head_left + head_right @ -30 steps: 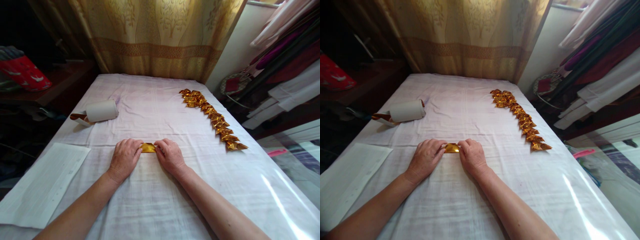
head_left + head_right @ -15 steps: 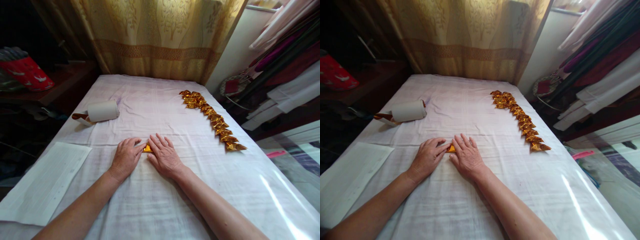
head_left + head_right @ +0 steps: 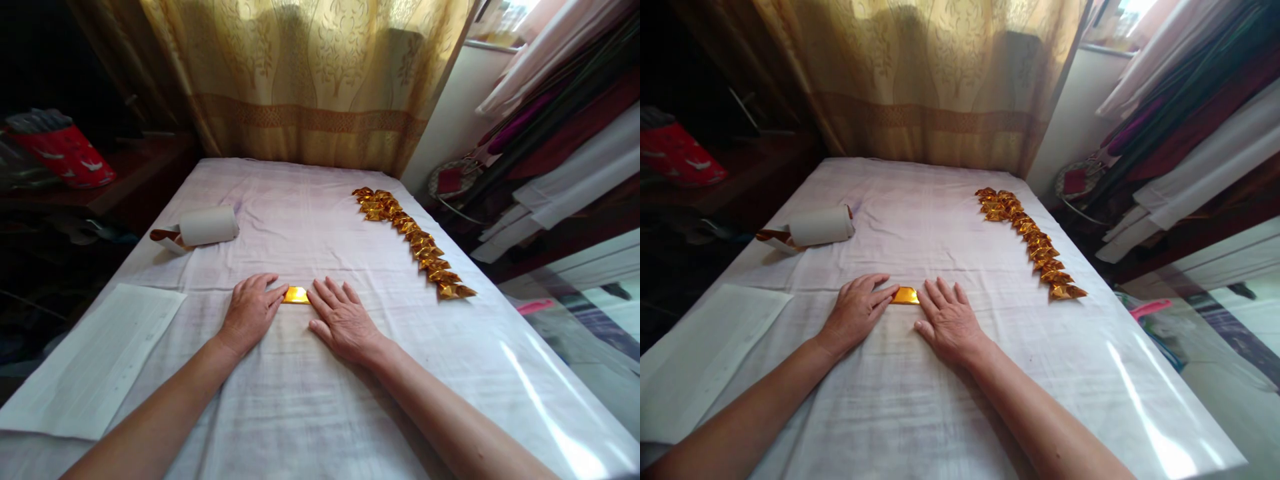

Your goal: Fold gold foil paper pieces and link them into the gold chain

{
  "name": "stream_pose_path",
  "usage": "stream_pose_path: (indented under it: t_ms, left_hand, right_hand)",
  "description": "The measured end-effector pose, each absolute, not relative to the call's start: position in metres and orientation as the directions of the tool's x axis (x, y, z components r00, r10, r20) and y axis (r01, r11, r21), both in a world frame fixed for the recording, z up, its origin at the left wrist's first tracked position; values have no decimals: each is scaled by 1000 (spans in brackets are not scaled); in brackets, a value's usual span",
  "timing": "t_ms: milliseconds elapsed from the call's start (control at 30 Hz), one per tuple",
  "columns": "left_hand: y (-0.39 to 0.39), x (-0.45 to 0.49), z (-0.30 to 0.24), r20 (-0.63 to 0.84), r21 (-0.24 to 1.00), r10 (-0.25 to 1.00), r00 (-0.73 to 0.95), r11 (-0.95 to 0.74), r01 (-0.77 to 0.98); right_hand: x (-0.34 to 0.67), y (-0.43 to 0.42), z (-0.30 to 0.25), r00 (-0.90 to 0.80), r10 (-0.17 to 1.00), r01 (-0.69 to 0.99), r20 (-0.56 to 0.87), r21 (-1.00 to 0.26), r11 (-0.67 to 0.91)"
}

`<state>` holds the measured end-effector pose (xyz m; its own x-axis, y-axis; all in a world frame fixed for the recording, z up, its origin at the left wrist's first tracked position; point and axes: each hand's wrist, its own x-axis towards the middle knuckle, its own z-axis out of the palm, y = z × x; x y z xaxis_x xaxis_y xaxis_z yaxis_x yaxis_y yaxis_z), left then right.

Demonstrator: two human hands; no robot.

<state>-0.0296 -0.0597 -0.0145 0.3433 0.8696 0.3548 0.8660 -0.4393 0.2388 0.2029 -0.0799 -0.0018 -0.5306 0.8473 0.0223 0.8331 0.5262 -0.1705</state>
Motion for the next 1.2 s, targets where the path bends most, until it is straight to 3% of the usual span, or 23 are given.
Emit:
stream_pose_path:
  t_ms: [167,333,800,1100,1200]
  left_hand:
    - [-59,-29,-15,360,218,866,348,-441,871]
    - [-58,-30,-17,359,190,863,355,-440,878]
    - [-58,-49,-21,338,261,865,370,-464,847]
    - [-74,-61,-13,387,160,859,334,-419,894]
    - [-84,-35,-9,325,88,804,498,-550,831]
  right_hand:
    - [190,-82,1,-516,856,840,32,-174,513]
    - [170,-87,0,-612,789,759,47,-245,603]
    - [202,-98,-2,-528,849,822,12,-245,514]
    - [199,-99,-3,-523,851,822,44,-240,517]
    - [199,-100,-3,-520,853,824,47,-236,516]
